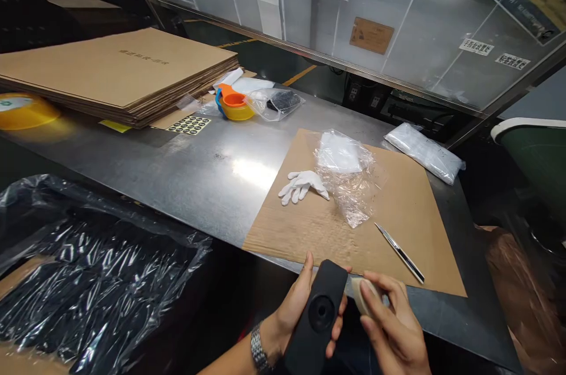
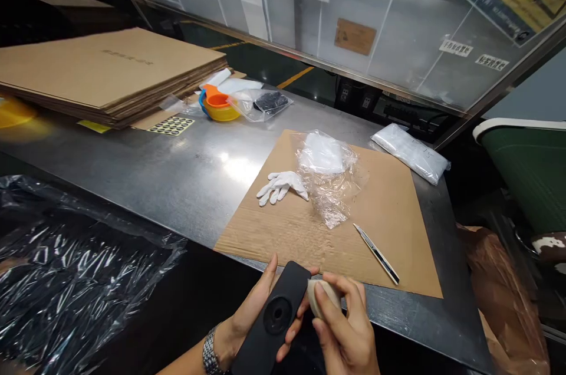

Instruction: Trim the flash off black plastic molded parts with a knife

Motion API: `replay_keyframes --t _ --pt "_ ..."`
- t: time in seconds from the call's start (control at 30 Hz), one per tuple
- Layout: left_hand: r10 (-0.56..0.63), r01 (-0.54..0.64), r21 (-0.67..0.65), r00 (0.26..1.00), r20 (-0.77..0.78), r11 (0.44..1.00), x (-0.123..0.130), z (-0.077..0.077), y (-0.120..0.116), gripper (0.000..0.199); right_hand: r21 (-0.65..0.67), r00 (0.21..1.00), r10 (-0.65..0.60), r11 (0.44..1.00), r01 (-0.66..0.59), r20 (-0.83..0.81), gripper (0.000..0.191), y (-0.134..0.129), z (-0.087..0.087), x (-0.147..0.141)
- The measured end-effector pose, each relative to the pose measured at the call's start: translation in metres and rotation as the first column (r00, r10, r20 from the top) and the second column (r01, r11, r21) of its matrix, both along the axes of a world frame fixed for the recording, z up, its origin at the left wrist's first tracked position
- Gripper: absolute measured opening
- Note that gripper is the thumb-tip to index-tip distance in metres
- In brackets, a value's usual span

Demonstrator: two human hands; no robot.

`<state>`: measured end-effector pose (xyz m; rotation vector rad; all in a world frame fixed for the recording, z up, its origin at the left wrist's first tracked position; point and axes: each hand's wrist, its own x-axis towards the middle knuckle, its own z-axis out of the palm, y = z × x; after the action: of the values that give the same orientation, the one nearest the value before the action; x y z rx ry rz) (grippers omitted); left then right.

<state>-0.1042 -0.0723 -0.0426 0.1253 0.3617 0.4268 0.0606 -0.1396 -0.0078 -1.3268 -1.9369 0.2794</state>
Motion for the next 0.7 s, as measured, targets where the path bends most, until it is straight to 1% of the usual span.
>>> replay_keyframes --t 0.07,0.13,0.2,0.3,0.33,0.4,0.43,0.47,0.5,0.53,0.6,0.63,0.7 --pt "-0.093 0.096 0.05 0.995 -0.045 0.994 0.003 0.004 -0.007 0.086 0.026 0.992 0.088 0.996 -0.091 0.087 0.052 0.012 0.008 -0.007" --pt "-0.115 0.121 0.059 0.989 -0.097 0.991 0.006 0.005 -0.012 0.084 0.012 0.978 0.172 0.985 -0.175 0.118 0.055 0.019 0.012 -0.017" --pt "-0.14 0.146 0.04 0.983 -0.119 0.989 0.006 0.004 -0.016 0.083 -0.04 0.959 0.255 0.967 -0.252 0.126 0.055 0.023 0.013 -0.022" --pt "-0.28 0.281 0.011 0.957 -0.083 0.96 0.002 -0.001 -0.016 0.09 -0.138 0.93 0.347 0.934 -0.33 0.124 0.056 0.021 0.01 -0.012" --pt "-0.278 0.279 0.001 0.957 -0.077 0.96 0.0 -0.003 -0.015 0.091 -0.164 0.928 0.351 0.93 -0.33 0.122 0.057 0.019 0.008 -0.005" --pt "-0.155 0.156 0.008 0.983 -0.103 0.988 -0.004 -0.006 -0.01 0.086 -0.183 0.939 0.323 0.937 -0.298 0.12 0.058 0.014 0.005 0.008" --pt "-0.082 0.087 0.033 0.989 -0.123 0.996 -0.005 -0.006 -0.008 0.079 -0.171 0.95 0.291 0.948 -0.27 0.113 0.057 0.012 0.004 0.012" --pt "-0.037 0.046 0.062 0.989 -0.145 0.997 -0.005 -0.005 -0.006 0.07 -0.146 0.963 0.248 0.962 -0.233 0.101 0.056 0.011 0.004 0.014" --pt "-0.025 0.04 0.08 0.984 -0.178 0.996 -0.004 -0.004 -0.005 0.064 -0.105 0.977 0.197 0.977 -0.187 0.086 0.054 0.011 0.005 0.014" --pt "-0.04 0.059 0.08 0.975 -0.22 0.995 -0.002 -0.002 -0.005 0.061 -0.056 0.987 0.144 0.989 -0.14 0.071 0.053 0.012 0.006 0.012" --pt "-0.062 0.083 0.051 0.946 -0.318 0.995 0.004 0.002 -0.005 0.056 0.014 0.995 0.058 0.998 -0.059 0.076 0.053 0.017 0.011 0.003" --pt "-0.045 0.064 0.041 0.933 -0.357 0.997 0.007 0.004 -0.005 0.052 0.031 0.994 0.038 0.999 -0.042 0.101 0.053 0.02 0.013 -0.003" --pt "0.061 -0.054 0.029 0.927 -0.37 0.998 0.01 0.007 -0.005 0.043 0.023 0.984 0.061 0.998 -0.065 0.166 0.052 0.023 0.014 -0.018"
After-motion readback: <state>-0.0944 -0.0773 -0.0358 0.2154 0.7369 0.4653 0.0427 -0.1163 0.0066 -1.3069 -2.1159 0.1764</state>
